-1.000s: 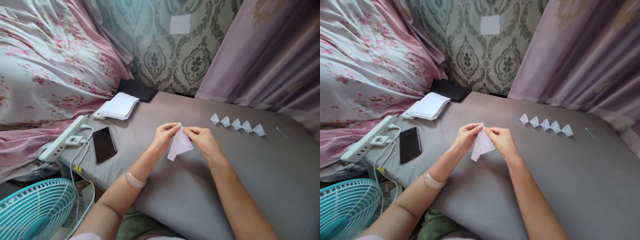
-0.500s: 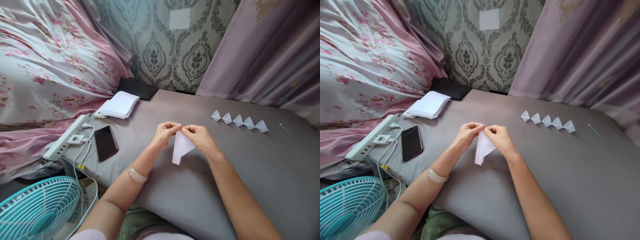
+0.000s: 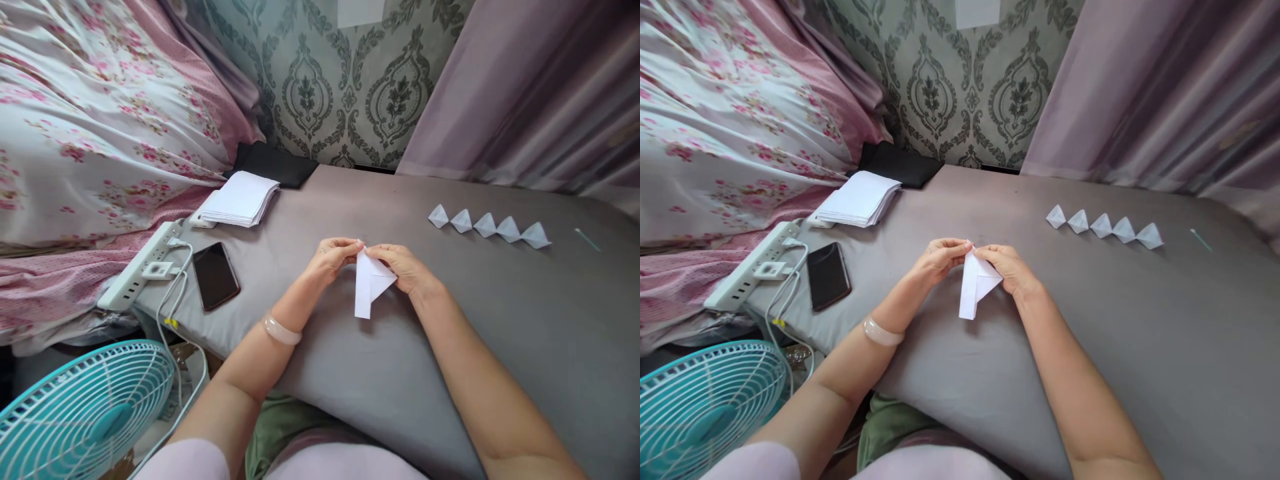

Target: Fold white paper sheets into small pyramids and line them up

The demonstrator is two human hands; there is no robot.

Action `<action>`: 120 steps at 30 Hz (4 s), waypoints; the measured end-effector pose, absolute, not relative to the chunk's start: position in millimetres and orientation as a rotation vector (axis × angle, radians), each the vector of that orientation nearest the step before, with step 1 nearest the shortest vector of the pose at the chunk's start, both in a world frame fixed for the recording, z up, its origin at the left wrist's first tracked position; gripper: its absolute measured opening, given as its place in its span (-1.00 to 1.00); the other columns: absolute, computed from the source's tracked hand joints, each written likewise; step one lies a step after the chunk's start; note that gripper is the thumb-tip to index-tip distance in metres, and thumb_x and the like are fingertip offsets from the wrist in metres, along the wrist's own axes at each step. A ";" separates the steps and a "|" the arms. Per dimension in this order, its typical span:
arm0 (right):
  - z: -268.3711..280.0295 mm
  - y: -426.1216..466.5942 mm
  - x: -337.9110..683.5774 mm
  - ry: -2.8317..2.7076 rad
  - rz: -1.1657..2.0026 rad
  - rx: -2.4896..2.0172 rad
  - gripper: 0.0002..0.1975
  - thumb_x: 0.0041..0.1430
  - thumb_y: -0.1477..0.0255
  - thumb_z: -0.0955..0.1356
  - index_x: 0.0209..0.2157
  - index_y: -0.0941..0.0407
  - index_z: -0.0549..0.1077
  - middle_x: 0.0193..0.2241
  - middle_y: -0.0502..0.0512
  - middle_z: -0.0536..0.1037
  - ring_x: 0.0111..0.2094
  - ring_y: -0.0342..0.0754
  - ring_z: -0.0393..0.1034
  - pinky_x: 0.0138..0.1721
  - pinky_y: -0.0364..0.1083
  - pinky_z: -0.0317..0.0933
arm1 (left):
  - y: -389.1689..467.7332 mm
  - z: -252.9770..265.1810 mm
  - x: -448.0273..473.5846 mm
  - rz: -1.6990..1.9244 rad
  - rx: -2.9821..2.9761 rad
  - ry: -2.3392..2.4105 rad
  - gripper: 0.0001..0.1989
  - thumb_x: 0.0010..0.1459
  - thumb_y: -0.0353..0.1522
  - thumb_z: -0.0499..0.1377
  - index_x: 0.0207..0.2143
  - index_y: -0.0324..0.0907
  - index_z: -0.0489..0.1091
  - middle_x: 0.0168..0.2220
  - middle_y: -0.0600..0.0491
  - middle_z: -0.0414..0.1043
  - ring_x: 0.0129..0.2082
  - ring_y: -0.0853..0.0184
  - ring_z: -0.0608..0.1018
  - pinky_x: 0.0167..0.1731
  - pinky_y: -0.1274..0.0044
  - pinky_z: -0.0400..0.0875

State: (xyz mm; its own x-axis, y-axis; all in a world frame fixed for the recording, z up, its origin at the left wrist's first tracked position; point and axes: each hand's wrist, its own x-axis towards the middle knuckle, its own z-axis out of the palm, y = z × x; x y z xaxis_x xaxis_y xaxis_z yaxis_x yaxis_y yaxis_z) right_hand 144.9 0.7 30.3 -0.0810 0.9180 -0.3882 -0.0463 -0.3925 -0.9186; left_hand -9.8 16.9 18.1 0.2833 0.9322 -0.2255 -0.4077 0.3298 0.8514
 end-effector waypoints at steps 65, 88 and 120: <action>36.8 -13.5 147.5 -1.028 1.800 -1.326 -0.91 0.14 0.53 0.39 -0.36 0.24 0.57 -0.33 0.20 0.63 -0.49 -0.21 0.49 -0.50 -0.30 0.39 | 40.8 12.4 -40.6 1.392 0.854 0.950 -0.79 -0.10 -0.32 0.35 -0.45 -0.31 0.50 -0.50 0.01 0.48 -0.46 0.42 0.49 -0.27 0.49 0.42; 95.7 -29.1 161.2 -0.911 1.762 -1.310 -0.89 0.15 0.48 0.35 -0.38 0.20 0.54 -0.44 0.14 0.63 -0.50 -0.17 0.49 -0.56 -0.27 0.32 | -4.3 34.5 -10.4 1.278 1.900 0.749 -0.76 0.14 -0.35 0.19 -0.13 -0.02 0.53 -0.02 0.00 0.52 0.05 0.22 0.50 0.16 0.34 0.24; 72.8 -39.2 132.2 -1.750 0.034 -1.243 -0.83 0.26 0.48 0.25 -0.19 0.06 0.45 -0.25 0.11 0.51 -0.22 -0.02 0.40 -0.17 -0.02 0.30 | -14.4 44.7 8.6 1.349 0.954 0.757 -0.66 0.02 -0.18 0.30 -0.19 -0.17 0.51 -0.25 0.02 0.54 -0.37 0.44 0.49 -0.31 0.58 0.36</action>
